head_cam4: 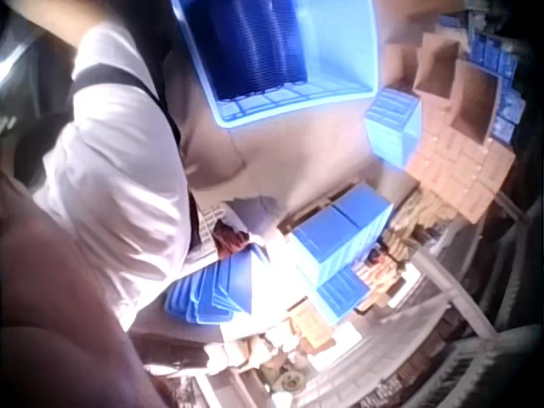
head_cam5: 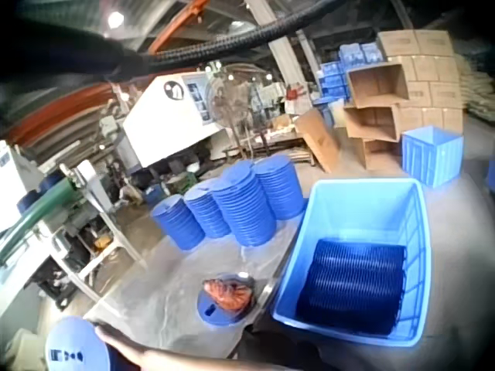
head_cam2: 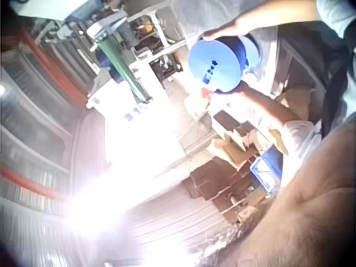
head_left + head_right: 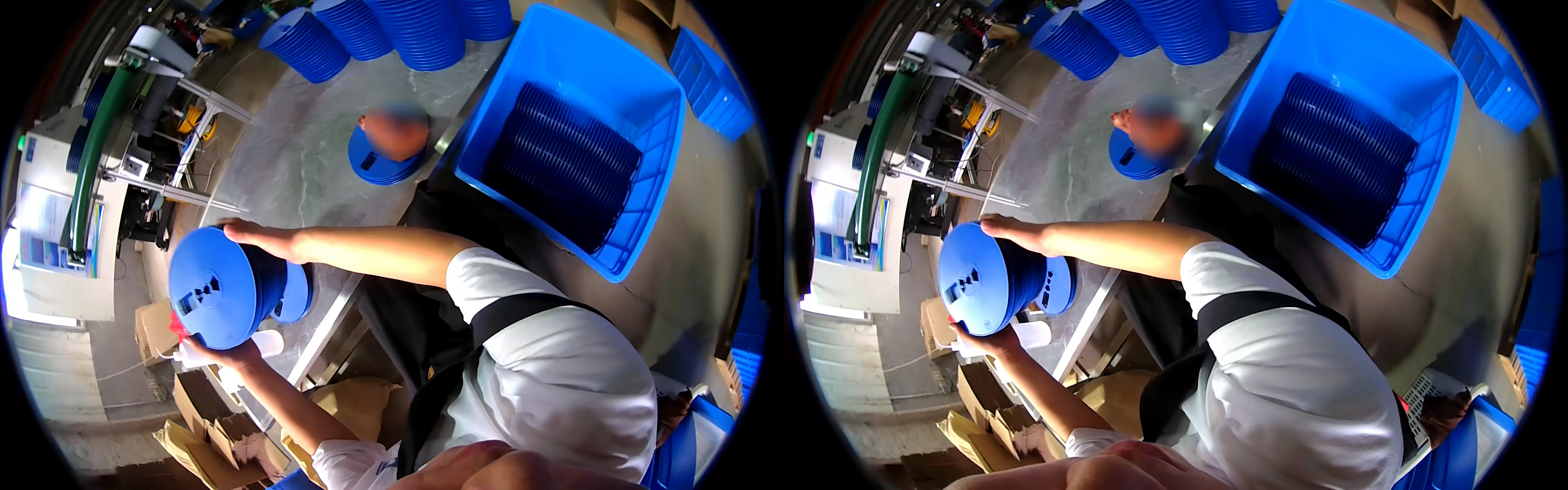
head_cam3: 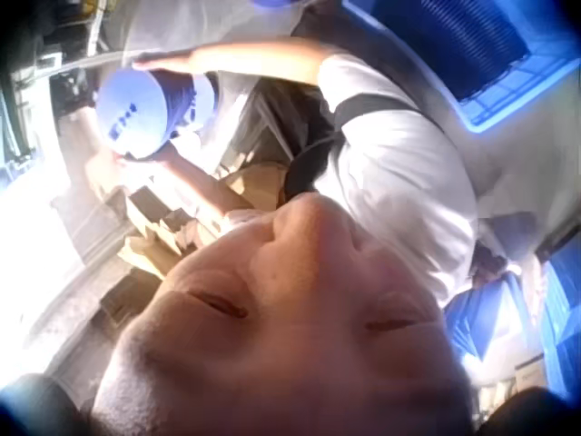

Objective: The person cleans plastic reels using a sponge and a liquid from a bottle, then places them into a blue storage bin.

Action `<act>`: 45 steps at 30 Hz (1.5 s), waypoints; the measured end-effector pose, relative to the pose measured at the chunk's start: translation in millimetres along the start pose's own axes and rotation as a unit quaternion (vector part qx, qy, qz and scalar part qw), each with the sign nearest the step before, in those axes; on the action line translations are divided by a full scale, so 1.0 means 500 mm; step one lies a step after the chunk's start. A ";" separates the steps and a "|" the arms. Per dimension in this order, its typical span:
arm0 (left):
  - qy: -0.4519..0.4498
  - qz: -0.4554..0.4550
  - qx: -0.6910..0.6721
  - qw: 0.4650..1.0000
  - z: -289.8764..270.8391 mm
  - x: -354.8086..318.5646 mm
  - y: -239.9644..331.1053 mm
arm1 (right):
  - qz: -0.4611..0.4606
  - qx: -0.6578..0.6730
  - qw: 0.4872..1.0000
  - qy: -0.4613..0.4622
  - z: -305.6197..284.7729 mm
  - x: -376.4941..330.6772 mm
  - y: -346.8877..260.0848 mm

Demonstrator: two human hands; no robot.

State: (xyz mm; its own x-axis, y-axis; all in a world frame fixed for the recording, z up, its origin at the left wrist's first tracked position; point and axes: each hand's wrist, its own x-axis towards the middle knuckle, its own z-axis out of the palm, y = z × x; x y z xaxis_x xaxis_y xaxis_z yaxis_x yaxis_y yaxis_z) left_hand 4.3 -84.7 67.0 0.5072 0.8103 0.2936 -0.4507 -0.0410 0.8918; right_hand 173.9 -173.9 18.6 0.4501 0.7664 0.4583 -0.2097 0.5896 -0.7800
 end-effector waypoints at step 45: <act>-0.150 -0.808 -0.339 0.458 1.071 -0.505 -0.852 | 0.531 -0.608 0.428 0.405 -1.113 -0.609 -0.643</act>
State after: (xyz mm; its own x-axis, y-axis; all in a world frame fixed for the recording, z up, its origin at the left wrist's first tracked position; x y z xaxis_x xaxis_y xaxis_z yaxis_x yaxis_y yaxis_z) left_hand 461.7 -584.6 -202.5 0.6123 -0.6594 -0.4363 0.6192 0.7430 -0.2539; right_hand 587.5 -738.8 -107.2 0.9184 -0.1938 -0.3451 -0.2846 -0.9292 -0.2356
